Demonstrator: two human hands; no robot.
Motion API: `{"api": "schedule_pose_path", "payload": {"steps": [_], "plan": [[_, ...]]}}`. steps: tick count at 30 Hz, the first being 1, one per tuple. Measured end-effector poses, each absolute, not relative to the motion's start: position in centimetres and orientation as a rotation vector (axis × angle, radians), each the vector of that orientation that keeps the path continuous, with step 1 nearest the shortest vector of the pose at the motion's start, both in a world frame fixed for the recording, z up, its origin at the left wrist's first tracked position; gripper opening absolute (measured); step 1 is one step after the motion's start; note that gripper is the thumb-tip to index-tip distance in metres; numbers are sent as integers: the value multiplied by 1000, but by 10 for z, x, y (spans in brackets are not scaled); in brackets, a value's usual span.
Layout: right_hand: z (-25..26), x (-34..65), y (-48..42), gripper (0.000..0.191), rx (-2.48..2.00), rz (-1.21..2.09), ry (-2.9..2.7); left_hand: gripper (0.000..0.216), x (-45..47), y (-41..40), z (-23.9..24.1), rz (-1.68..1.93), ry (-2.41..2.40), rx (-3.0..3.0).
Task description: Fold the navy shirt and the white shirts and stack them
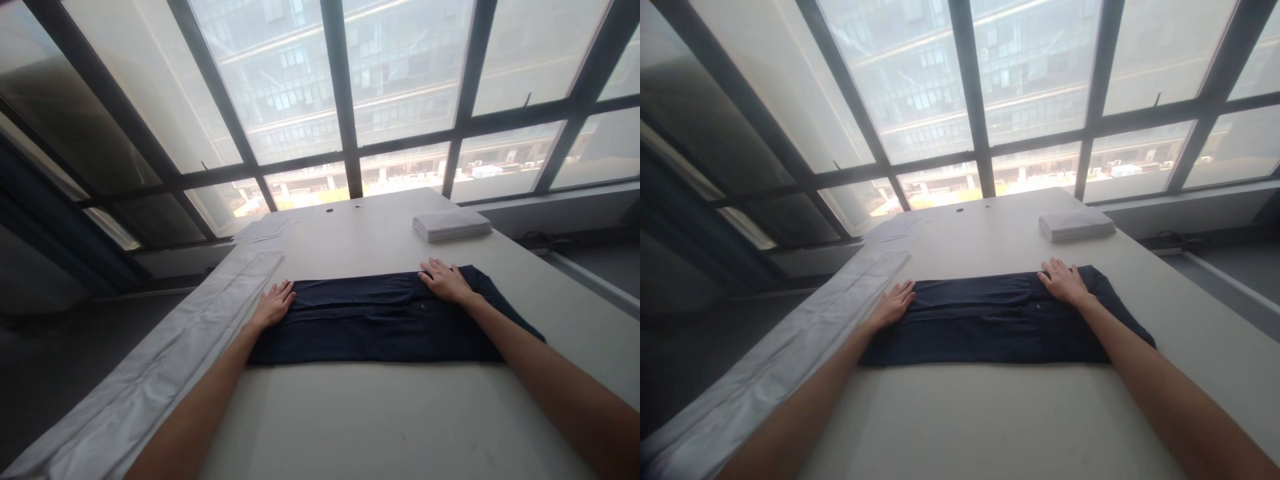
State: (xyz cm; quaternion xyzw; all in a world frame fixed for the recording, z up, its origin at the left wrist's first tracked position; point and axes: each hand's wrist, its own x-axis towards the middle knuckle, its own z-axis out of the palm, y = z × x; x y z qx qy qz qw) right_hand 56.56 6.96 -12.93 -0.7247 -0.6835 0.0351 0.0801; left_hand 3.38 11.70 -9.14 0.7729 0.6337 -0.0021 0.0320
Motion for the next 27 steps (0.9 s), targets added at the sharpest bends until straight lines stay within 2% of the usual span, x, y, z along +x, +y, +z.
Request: {"api": "schedule_pose_path", "payload": {"steps": [5,9,15,20,27], "plan": [[-131,566,71,62,-2172,117,-2033,63,80,113,-66,103,1968,2425],[-136,568,74,61,-2168,105,-2027,60,172,90,-49,252,1685,2686],[-136,568,74,62,-2175,96,-2041,64,299,42,-68,308,1248,2793],[-134,566,73,61,-2175,93,-2032,69,321,30,-100,296,1160,2791],[-131,566,72,60,-2165,73,-2022,59,319,35,-106,309,1139,2781]]}}
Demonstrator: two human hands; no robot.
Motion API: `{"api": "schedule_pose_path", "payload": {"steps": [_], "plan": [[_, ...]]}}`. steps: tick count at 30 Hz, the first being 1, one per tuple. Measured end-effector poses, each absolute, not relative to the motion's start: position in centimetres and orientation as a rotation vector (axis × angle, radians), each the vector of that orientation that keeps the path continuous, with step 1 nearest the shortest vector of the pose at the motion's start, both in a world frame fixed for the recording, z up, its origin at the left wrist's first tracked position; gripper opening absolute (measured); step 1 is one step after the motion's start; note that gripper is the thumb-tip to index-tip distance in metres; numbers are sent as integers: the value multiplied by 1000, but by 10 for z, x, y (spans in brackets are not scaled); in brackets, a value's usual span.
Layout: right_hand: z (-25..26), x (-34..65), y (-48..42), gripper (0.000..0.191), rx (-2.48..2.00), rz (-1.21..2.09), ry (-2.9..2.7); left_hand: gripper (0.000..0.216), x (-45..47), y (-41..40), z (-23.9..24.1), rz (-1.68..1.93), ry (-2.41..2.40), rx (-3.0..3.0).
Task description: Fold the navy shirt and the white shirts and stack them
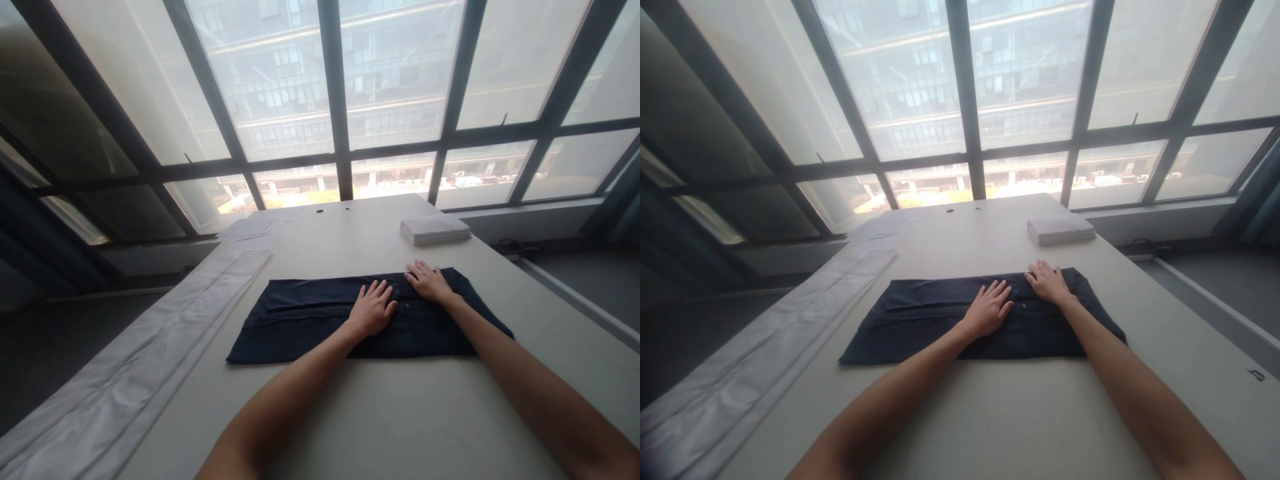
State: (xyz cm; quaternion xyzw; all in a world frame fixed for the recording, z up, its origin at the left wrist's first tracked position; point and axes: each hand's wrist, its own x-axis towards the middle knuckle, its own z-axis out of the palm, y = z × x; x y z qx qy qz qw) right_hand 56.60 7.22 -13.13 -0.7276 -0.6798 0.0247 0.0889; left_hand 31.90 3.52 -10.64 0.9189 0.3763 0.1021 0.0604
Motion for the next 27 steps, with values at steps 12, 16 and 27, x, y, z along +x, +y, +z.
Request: {"api": "schedule_pose_path", "payload": {"steps": [12,16,27], "plan": [[-124,565,64,54,-2208,-43,-1913,52,319,35,-106,327,1127,2764],[-126,566,65,52,-2211,-33,-1916,51,319,35,-106,342,1117,2765],[-125,565,65,50,-2214,-18,-1898,51,319,35,-105,326,1129,2767]]}}
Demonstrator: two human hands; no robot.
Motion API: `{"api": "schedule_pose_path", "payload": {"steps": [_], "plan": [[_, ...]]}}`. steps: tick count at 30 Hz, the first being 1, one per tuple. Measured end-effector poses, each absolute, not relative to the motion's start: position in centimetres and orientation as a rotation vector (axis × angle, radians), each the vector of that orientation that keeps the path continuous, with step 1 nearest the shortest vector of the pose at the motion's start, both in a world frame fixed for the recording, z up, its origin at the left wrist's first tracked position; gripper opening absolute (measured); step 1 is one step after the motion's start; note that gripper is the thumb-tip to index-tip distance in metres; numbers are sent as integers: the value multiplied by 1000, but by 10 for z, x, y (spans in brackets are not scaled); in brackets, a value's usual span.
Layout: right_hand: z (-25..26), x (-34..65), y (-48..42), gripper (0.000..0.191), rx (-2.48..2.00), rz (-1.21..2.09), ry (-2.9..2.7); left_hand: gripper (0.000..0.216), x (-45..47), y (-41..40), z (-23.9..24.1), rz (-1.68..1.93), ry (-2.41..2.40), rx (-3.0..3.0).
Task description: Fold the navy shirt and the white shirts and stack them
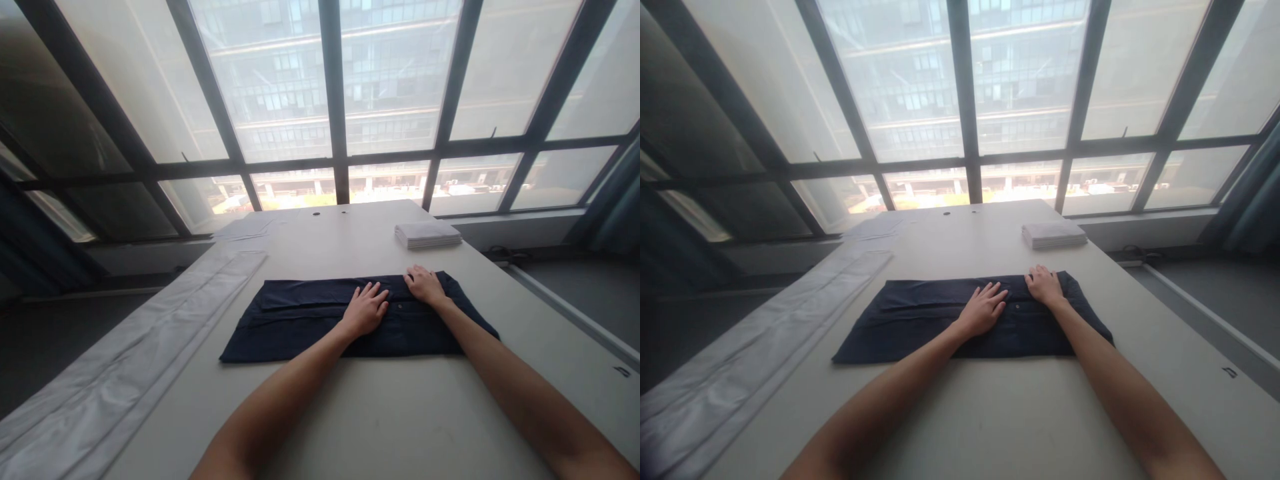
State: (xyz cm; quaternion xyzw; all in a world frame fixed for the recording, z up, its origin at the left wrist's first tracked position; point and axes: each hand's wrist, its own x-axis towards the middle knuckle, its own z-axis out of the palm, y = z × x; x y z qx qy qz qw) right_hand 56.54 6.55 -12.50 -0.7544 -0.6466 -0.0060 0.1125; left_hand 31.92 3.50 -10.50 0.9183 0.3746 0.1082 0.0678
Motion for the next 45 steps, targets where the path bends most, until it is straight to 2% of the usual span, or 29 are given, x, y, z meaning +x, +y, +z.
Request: {"api": "schedule_pose_path", "payload": {"steps": [45], "plan": [[-129,567,66,47,-2106,47,-1798,48,319,36,-107,408,1103,2744]]}}
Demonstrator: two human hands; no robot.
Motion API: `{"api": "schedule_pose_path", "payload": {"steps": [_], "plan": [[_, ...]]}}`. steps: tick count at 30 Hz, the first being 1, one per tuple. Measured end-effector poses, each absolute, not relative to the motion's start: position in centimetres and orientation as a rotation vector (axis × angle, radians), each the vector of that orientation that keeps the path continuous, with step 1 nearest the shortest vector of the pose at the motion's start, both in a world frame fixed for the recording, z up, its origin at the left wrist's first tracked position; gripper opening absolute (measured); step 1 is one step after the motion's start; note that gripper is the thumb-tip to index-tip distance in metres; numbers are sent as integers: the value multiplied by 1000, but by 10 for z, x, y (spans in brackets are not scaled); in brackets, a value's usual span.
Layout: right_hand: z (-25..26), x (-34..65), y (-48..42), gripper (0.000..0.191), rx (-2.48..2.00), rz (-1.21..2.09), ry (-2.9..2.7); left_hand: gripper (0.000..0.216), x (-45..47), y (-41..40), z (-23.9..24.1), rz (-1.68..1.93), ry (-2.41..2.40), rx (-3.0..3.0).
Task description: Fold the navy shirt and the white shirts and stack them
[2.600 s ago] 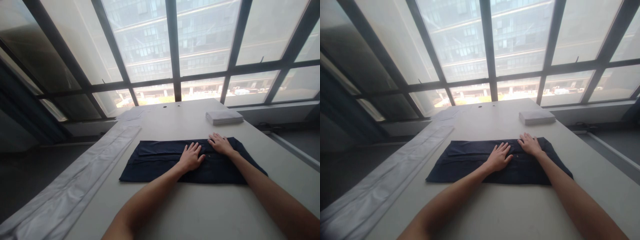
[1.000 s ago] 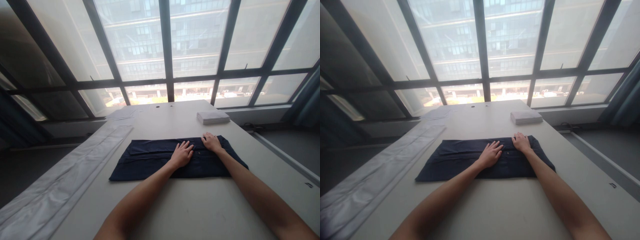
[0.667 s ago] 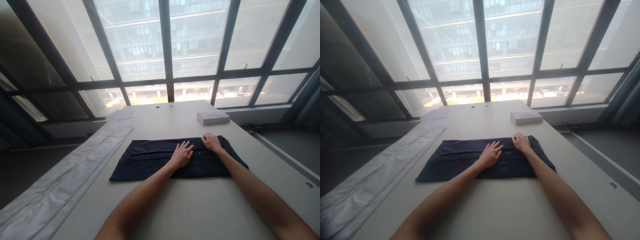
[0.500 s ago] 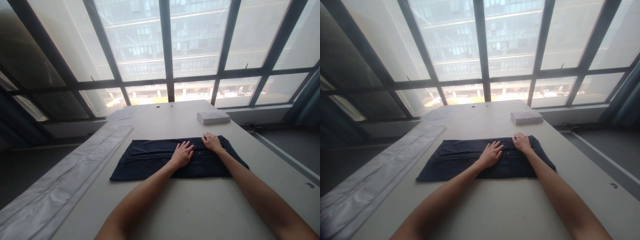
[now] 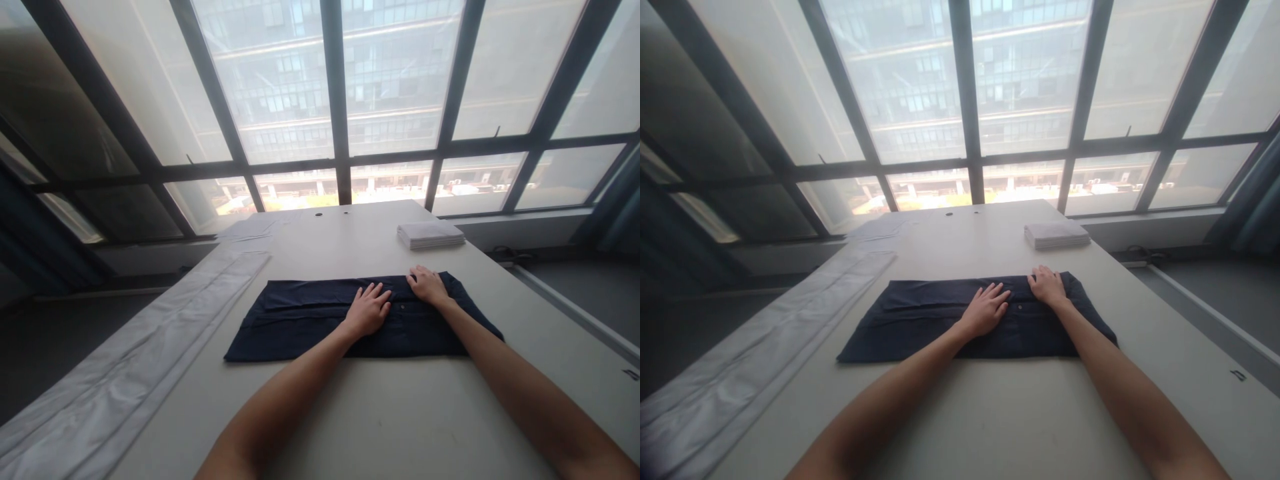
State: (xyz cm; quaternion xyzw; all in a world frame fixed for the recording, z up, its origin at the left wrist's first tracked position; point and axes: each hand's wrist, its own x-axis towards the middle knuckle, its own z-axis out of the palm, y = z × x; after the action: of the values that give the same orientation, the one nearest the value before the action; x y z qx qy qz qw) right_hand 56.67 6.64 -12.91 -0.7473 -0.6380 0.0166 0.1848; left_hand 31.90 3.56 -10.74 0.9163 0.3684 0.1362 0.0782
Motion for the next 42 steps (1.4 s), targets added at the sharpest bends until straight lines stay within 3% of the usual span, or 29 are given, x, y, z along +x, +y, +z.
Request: {"api": "schedule_pose_path", "payload": {"steps": [12,21,28,37,42], "plan": [[-88,609,53,48,-1969,127,-1371,49,318,36,-109,400,1102,2747],[-86,667,-28,26,-2141,537,-1149,49,322,38,-109,389,1114,2755],[-80,657,-43,24,-2116,811,-1008,49,321,40,-108,396,1109,2726],[-79,682,-52,29,-1951,1123,-1058,48,321,40,-108,412,1100,2709],[-79,680,-53,44,-1726,1247,-1086,48,322,40,-109,405,1093,2719]]}}
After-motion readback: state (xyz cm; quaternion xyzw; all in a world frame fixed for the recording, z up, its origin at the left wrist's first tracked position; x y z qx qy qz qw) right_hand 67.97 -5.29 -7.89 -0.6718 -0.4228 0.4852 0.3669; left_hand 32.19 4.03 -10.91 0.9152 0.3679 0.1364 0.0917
